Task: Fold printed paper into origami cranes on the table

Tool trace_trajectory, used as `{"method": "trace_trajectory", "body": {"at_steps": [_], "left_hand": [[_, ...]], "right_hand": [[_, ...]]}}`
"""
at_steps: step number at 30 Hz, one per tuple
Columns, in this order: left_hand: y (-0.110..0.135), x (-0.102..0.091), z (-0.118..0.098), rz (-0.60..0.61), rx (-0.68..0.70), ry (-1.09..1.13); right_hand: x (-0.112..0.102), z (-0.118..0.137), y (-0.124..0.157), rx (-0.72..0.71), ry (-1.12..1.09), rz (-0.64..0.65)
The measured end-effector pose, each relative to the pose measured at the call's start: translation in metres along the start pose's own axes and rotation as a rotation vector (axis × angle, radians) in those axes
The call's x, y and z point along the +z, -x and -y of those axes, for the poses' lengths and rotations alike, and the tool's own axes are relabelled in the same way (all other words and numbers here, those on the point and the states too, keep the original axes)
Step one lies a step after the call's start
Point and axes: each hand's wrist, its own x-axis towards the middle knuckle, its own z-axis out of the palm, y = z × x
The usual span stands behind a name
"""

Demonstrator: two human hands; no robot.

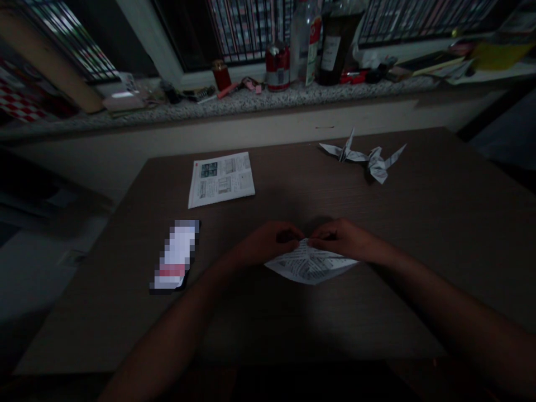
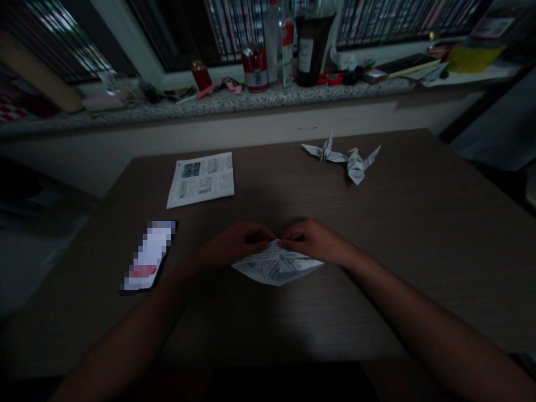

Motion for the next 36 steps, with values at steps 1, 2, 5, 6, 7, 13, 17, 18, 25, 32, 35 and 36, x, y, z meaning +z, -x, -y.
{"method": "trace_trajectory", "body": {"at_steps": [1, 2, 5, 6, 7, 13, 17, 18, 25, 32, 35, 36], "left_hand": [[0.0, 0.001, 0.0, 0.001, -0.005, -0.007], [-0.001, 0.001, 0.001, 0.002, -0.012, -0.01], [-0.001, 0.001, 0.004, -0.009, -0.033, 0.006], [-0.001, 0.0, 0.006, -0.028, -0.039, 0.013], [-0.001, -0.001, 0.007, -0.054, -0.045, 0.018], [-0.004, -0.003, 0.014, -0.207, -0.061, 0.073], [-0.005, -0.003, 0.015, -0.255, -0.089, 0.117], [-0.005, -0.003, 0.015, -0.265, -0.096, 0.13], [-0.008, 0.006, 0.022, -0.406, -0.092, 0.275], [-0.011, 0.015, 0.023, -0.427, -0.089, 0.421], [-0.012, 0.018, 0.022, -0.419, -0.095, 0.478], [-0.012, 0.019, 0.022, -0.41, -0.097, 0.49]], "right_hand": [[-0.001, 0.0, 0.0, 0.005, -0.005, -0.005], [-0.002, -0.001, 0.0, 0.016, -0.018, -0.012], [-0.008, -0.002, 0.001, 0.107, -0.159, -0.044], [-0.01, -0.003, 0.002, 0.146, -0.23, -0.067], [-0.012, -0.004, 0.002, 0.18, -0.297, -0.099], [-0.018, -0.01, 0.004, 0.277, -0.554, -0.31], [-0.018, -0.008, 0.004, 0.262, -0.578, -0.346], [-0.017, -0.007, 0.004, 0.261, -0.565, -0.343], [-0.01, -0.001, 0.003, 0.311, -0.457, -0.237], [-0.005, 0.006, 0.005, 0.286, -0.478, -0.234], [-0.002, 0.006, 0.005, 0.284, -0.466, -0.238], [-0.002, 0.005, 0.004, 0.283, -0.467, -0.242]]}}
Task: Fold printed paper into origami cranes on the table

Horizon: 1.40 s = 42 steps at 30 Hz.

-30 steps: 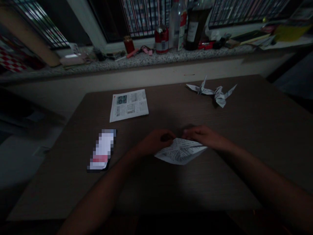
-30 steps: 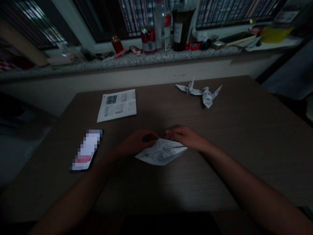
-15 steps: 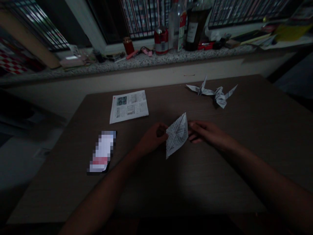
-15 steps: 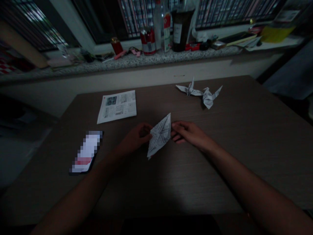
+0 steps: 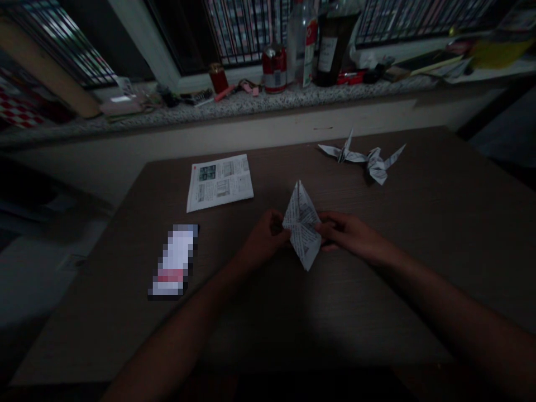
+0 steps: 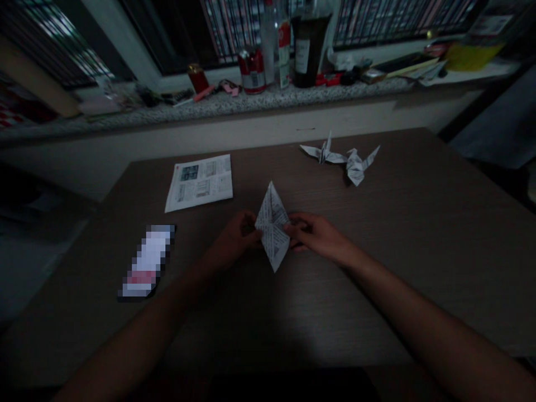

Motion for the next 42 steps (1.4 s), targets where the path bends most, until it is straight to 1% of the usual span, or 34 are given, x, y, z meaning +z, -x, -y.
{"method": "trace_trajectory", "body": {"at_steps": [4, 7, 10, 15, 19, 21, 23, 25, 27, 33, 38, 42], "left_hand": [[0.001, 0.001, 0.001, 0.038, -0.018, 0.014], [0.001, 0.0, -0.001, 0.054, -0.021, -0.015], [0.001, -0.002, -0.004, 0.03, 0.015, -0.081], [0.0, -0.005, -0.008, -0.035, 0.057, -0.11], [0.0, -0.007, -0.009, -0.023, 0.061, -0.128], [0.0, -0.008, -0.008, -0.016, 0.066, -0.198], [-0.001, -0.009, -0.008, -0.037, 0.082, -0.311], [-0.001, -0.01, -0.008, -0.059, 0.083, -0.412], [-0.001, -0.01, -0.01, -0.067, 0.081, -0.466], [0.002, -0.009, -0.018, -0.005, 0.104, -0.505], [0.004, -0.007, -0.023, -0.025, 0.18, -0.565], [0.004, -0.007, -0.02, 0.04, 0.213, -0.57]], "right_hand": [[0.0, -0.001, -0.001, -0.01, -0.018, 0.0], [-0.002, 0.001, 0.0, -0.025, 0.02, 0.011], [-0.005, 0.002, 0.0, -0.051, 0.095, 0.01], [-0.009, -0.002, -0.004, -0.158, 0.208, 0.052], [-0.012, -0.004, -0.005, -0.184, 0.273, 0.093], [-0.013, -0.004, -0.005, -0.211, 0.294, 0.078], [-0.015, -0.005, -0.006, -0.232, 0.319, 0.041], [-0.017, -0.006, -0.007, -0.231, 0.344, 0.009], [-0.019, -0.008, -0.008, -0.234, 0.369, -0.006], [-0.02, -0.007, -0.009, -0.3, 0.501, -0.033], [-0.017, -0.003, -0.008, -0.329, 0.558, -0.04], [-0.014, -0.003, -0.009, -0.348, 0.584, -0.032]]}}
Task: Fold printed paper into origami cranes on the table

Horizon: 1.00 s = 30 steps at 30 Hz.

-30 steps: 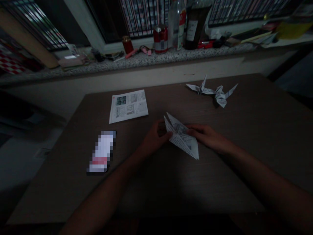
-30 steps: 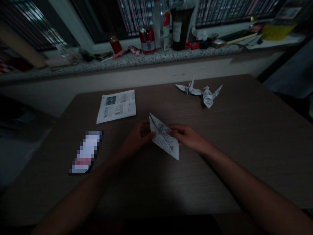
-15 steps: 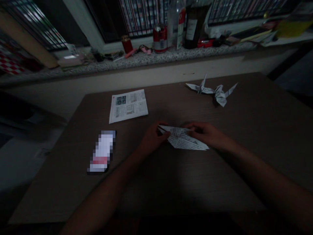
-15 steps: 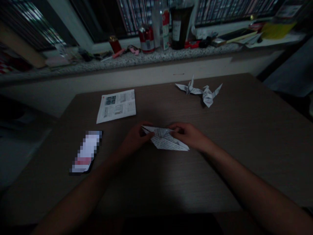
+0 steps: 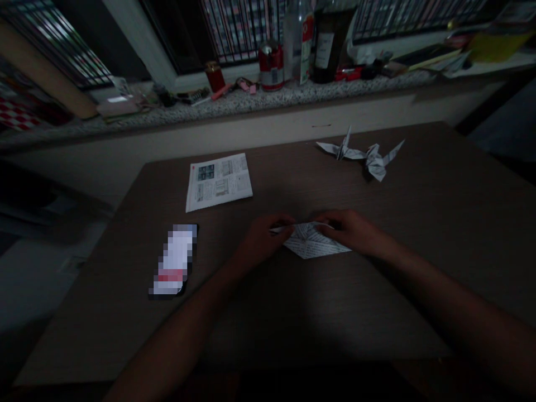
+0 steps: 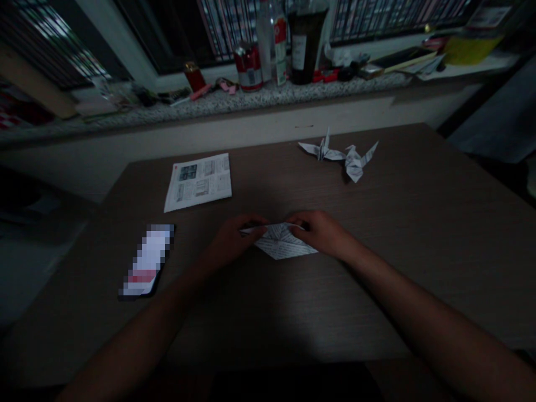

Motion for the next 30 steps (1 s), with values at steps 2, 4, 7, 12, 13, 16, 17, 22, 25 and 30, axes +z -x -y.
{"method": "trace_trajectory", "body": {"at_steps": [2, 4, 7, 12, 13, 16, 17, 22, 25, 30], "left_hand": [[0.0, 0.001, 0.003, 0.026, 0.023, 0.012], [0.0, 0.002, 0.006, 0.049, 0.03, 0.029], [-0.001, 0.001, 0.008, 0.054, 0.021, 0.037], [-0.003, -0.002, 0.01, 0.076, 0.017, 0.075], [-0.003, -0.003, 0.011, 0.084, 0.021, 0.09], [-0.004, -0.006, 0.014, 0.128, 0.028, 0.127], [-0.004, -0.007, 0.015, 0.143, 0.029, 0.137], [-0.004, -0.013, 0.011, 0.205, 0.001, 0.162], [-0.004, -0.016, 0.007, 0.208, -0.02, 0.163], [-0.003, -0.017, 0.004, 0.137, -0.04, 0.118]], "right_hand": [[0.001, 0.0, 0.0, -0.002, -0.011, 0.01], [0.001, 0.001, 0.001, 0.0, -0.034, 0.022], [-0.001, 0.002, 0.003, -0.019, -0.075, 0.045], [-0.004, -0.002, 0.005, -0.032, -0.168, 0.088], [-0.005, -0.002, 0.006, -0.025, -0.188, 0.106], [-0.008, -0.003, 0.007, -0.018, -0.255, 0.151], [-0.008, -0.003, 0.007, -0.02, -0.27, 0.156], [-0.01, -0.002, 0.008, -0.039, -0.265, 0.098], [-0.011, 0.0, 0.008, -0.04, -0.237, 0.086], [-0.01, 0.005, 0.009, 0.002, -0.262, 0.117]]}}
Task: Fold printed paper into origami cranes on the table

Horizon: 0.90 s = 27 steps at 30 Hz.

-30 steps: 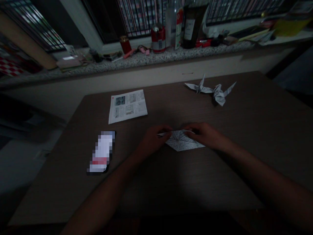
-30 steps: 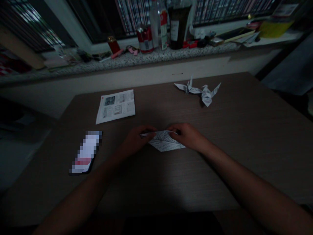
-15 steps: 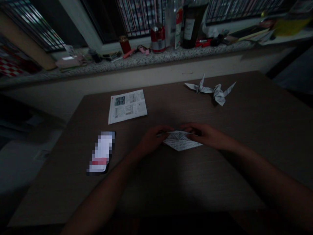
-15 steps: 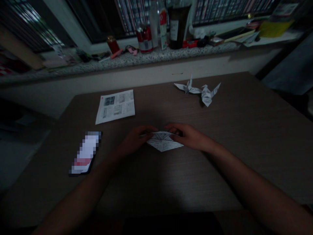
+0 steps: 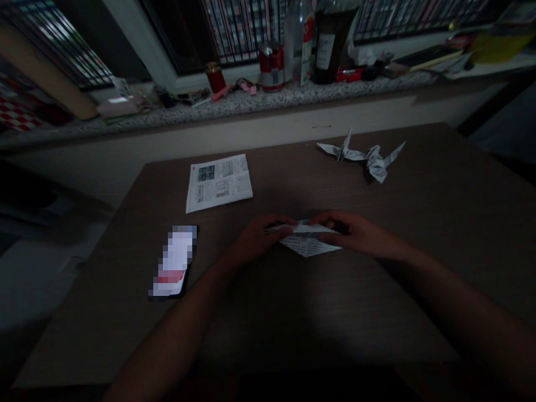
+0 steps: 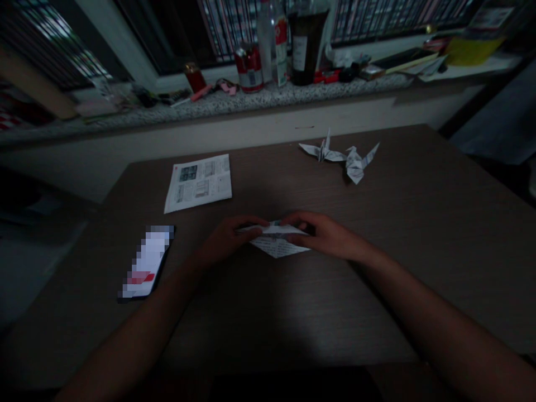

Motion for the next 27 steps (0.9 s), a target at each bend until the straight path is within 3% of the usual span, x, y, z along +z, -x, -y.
{"method": "trace_trajectory", "body": {"at_steps": [10, 15, 21, 27], "left_hand": [[0.0, 0.004, 0.004, -0.038, 0.022, -0.036], [0.0, 0.006, 0.003, -0.004, 0.074, -0.033], [0.001, 0.008, 0.0, 0.0, 0.056, 0.001], [0.002, 0.008, -0.002, -0.091, -0.029, 0.174]], "right_hand": [[0.01, -0.001, -0.002, 0.0, -0.069, -0.016], [0.013, -0.004, -0.005, 0.038, -0.144, -0.101], [0.014, -0.007, -0.006, 0.113, -0.13, 0.04], [0.016, -0.003, -0.004, 0.159, -0.179, -0.012]]}}
